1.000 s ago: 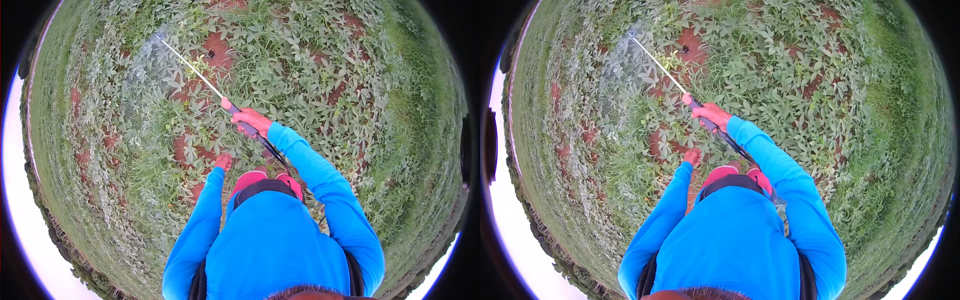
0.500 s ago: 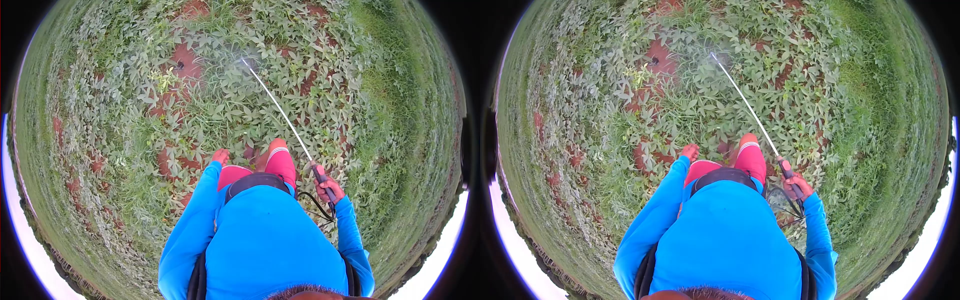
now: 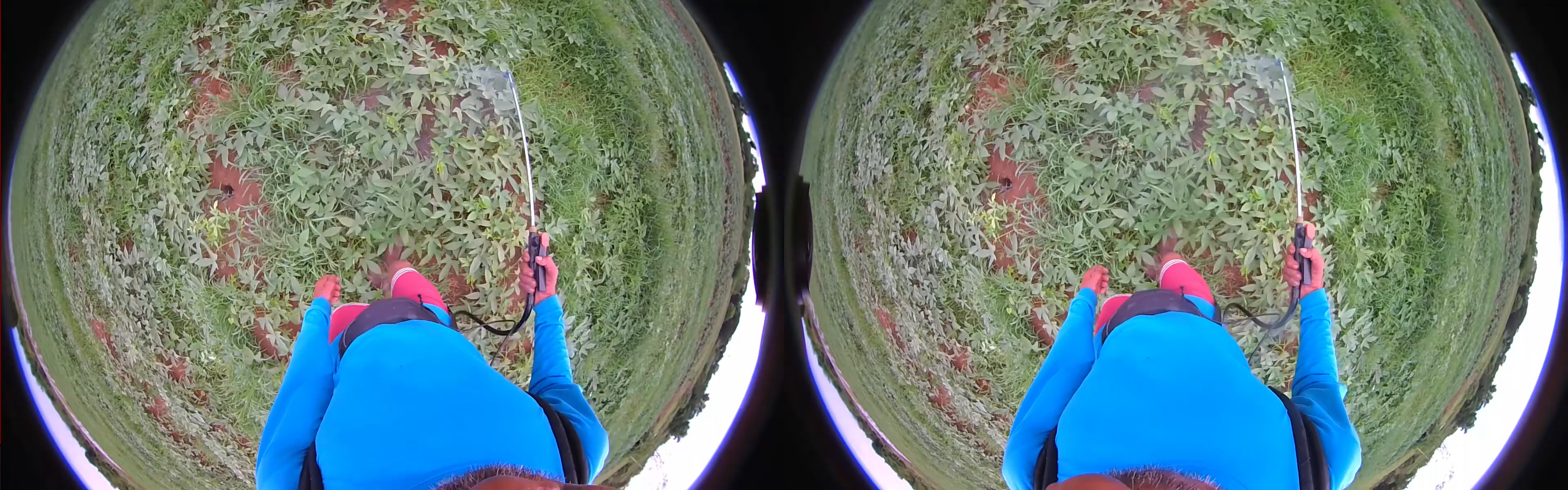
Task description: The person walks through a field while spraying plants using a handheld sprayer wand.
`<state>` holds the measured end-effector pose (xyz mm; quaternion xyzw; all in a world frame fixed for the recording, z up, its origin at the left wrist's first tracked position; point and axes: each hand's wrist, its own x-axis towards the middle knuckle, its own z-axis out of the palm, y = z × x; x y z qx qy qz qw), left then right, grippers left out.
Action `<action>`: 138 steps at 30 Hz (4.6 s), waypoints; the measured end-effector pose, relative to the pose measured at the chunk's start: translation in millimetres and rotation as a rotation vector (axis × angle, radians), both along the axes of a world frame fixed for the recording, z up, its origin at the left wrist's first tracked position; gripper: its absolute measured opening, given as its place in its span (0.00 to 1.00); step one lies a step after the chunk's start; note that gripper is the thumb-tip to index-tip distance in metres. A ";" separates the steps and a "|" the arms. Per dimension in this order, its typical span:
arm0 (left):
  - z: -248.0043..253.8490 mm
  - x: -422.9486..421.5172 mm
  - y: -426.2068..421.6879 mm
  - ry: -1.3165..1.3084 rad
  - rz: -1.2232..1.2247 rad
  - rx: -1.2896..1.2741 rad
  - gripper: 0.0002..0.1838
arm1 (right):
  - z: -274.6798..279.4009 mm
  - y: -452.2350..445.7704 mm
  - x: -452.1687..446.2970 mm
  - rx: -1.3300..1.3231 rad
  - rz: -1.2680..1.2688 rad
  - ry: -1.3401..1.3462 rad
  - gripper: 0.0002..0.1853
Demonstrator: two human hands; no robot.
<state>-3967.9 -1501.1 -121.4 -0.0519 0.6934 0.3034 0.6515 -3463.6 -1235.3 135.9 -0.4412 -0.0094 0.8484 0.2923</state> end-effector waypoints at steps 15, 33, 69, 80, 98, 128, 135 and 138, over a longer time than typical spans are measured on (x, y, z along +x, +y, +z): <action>36.6 -92.5 103.4 0.224 0.081 0.154 0.17 | -41.3 220.3 30.6 0.242 -0.335 0.052 0.16; -9.8 -107.6 102.5 0.139 0.234 -0.162 0.14 | -22.4 185.4 -214.9 -0.120 0.474 0.176 0.12; -6.0 -375.5 345.1 0.149 0.342 0.069 0.14 | -28.5 367.1 -819.4 0.428 1.529 0.055 0.20; 4.4 -355.5 389.9 0.064 0.149 0.011 0.16 | 63.1 441.6 -578.5 0.134 1.099 -0.229 0.10; -21.3 -403.0 523.2 0.039 0.113 0.068 0.11 | -5.5 519.2 -340.4 -0.047 0.143 -0.120 0.15; 51.1 -563.0 782.2 0.261 0.280 0.132 0.14 | -3.8 753.1 -472.1 -0.095 0.122 0.157 0.15; 29.3 -568.7 736.1 0.182 0.386 0.017 0.14 | -16.1 772.3 -534.8 -0.397 0.608 0.058 0.15; 27.0 -566.9 737.6 0.157 0.407 -0.021 0.14 | -13.6 808.1 -573.3 -0.448 0.872 0.044 0.13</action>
